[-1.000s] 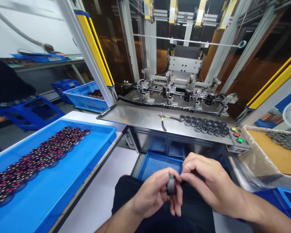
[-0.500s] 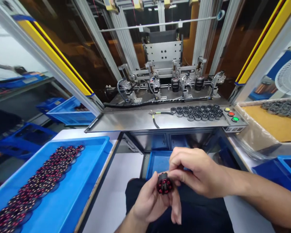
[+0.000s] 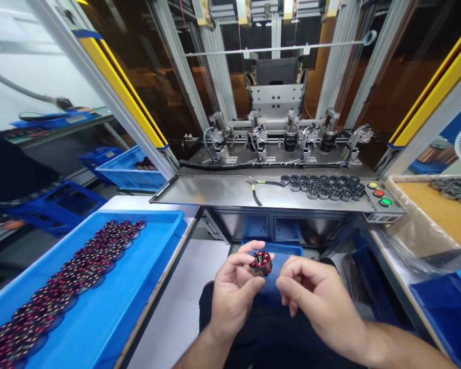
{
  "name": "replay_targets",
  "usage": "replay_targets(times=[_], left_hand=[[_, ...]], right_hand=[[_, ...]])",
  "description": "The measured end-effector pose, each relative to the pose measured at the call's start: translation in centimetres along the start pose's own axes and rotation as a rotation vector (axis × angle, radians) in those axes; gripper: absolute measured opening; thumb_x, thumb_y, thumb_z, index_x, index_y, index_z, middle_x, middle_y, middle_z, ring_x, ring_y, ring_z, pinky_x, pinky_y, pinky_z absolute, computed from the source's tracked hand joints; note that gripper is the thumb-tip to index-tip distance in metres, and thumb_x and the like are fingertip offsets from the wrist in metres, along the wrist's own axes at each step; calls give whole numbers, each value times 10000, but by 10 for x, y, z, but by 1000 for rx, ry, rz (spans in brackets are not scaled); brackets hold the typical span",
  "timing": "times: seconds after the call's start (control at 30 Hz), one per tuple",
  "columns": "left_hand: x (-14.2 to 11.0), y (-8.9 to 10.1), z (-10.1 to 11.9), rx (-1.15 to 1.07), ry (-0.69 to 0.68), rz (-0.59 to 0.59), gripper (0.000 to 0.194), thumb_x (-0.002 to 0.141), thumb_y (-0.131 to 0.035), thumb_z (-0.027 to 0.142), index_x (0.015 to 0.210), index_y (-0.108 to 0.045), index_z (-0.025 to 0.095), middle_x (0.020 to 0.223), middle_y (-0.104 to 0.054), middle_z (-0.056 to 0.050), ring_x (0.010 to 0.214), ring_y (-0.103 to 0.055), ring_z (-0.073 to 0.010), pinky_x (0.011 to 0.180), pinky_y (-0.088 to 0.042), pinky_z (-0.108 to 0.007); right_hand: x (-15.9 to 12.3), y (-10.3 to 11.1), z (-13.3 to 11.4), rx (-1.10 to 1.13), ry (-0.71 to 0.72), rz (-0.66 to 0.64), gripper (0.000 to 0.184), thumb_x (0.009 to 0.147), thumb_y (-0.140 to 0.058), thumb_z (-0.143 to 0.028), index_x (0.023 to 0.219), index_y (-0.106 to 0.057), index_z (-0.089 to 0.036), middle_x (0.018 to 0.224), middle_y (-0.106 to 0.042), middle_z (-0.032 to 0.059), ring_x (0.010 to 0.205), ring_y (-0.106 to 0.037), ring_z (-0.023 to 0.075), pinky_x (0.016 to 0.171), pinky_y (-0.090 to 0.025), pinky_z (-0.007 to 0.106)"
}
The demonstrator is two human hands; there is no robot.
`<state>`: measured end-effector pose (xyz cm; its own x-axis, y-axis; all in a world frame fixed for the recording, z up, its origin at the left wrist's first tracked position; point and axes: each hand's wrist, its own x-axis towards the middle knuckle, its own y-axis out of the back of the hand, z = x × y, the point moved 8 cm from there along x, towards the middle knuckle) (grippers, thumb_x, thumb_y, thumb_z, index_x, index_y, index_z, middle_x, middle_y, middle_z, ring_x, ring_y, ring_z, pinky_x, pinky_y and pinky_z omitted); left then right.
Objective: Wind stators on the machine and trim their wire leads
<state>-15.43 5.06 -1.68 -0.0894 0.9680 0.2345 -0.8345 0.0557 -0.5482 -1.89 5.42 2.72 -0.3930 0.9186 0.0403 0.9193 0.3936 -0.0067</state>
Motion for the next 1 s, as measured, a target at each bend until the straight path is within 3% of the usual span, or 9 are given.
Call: replay_targets(times=[0.1, 0.27, 0.43, 0.57, 0.67, 0.73, 0.8, 0.87, 1.0], left_hand=[[1, -3, 2, -56, 40, -4, 250, 719, -850, 217, 913, -706, 282, 1139, -685, -5, 960, -734, -191, 872, -573, -315], [1, -5, 3, -92, 65, -38, 248, 718, -854, 237, 915, -711, 285, 1124, -700, 4, 941, -738, -181, 871, -584, -319], [0, -7, 5, -23, 19, -109, 224, 734, -837, 220, 919, -720, 269, 1135, -721, -35, 1081, -701, -238, 861, -597, -327], [-2, -15, 10, 81, -55, -226, 247, 745, -824, 217, 963, -725, 281, 1147, -735, -70, 1282, -575, -309, 936, -563, -403], [-2, -7, 22, 270, -157, -157, 607, 650, -891, 334, 1210, -659, 311, 1382, -607, -91, 1416, -412, -324, 1087, -438, -415], [-3, -2, 28, 460, -168, -93, 736, 571, -914, 424, 1243, -651, 280, 1369, -594, -100, 1334, -490, -318, 1098, -410, -372], [-5, -4, 28, 606, -111, -131, 648, 591, -893, 457, 1175, -698, 256, 1189, -675, -89, 1127, -617, -282, 998, -472, -330], [-8, -11, 27, 662, -73, -196, 542, 655, -863, 432, 1149, -715, 265, 1058, -712, -68, 960, -660, -241, 883, -515, -298], [-10, -23, 31, 672, -134, -228, 446, 729, -834, 312, 1157, -716, 275, 986, -735, -59, 883, -666, -217, 819, -528, -289]], right_hand=[[-1, -20, 31, 274, -179, -76, 399, 820, -725, -491, 675, -554, -161, 581, -570, -29, 483, -507, 80, 477, -414, 205], [1, -30, 54, 556, -245, -111, 394, 748, -810, -460, 670, -587, -145, 578, -599, -13, 487, -528, 81, 450, -419, 185], [-2, -37, 54, 793, -262, -214, 466, 849, -663, -578, 910, -712, -119, 816, -655, 76, 737, -639, 158, 596, -525, 251], [-3, -43, 47, 867, -231, -283, 377, 813, -742, -491, 933, -731, -134, 822, -623, 50, 724, -592, 127, 677, -489, 242], [0, -29, 41, 711, -113, -227, 417, 751, -786, -517, 927, -715, -146, 833, -598, 44, 732, -556, 139, 681, -464, 255], [1, -7, 27, 389, 130, -109, 359, 746, -809, -442, 971, -702, -183, 891, -597, 48, 815, -564, 176, 735, -476, 293], [-6, 8, 6, -2, 424, 6, 358, 769, -799, -276, 1099, -669, -229, 993, -601, 62, 929, -577, 213, 815, -490, 341], [-16, 11, -7, -270, 620, 63, 488, 789, -738, -130, 1239, -597, -259, 1066, -595, 77, 981, -589, 227, 847, -502, 370], [-22, 12, -8, -387, 665, 62, 560, 798, -650, -46, 1303, -534, -258, 1102, -577, 98, 992, -597, 237, 823, -519, 386]])
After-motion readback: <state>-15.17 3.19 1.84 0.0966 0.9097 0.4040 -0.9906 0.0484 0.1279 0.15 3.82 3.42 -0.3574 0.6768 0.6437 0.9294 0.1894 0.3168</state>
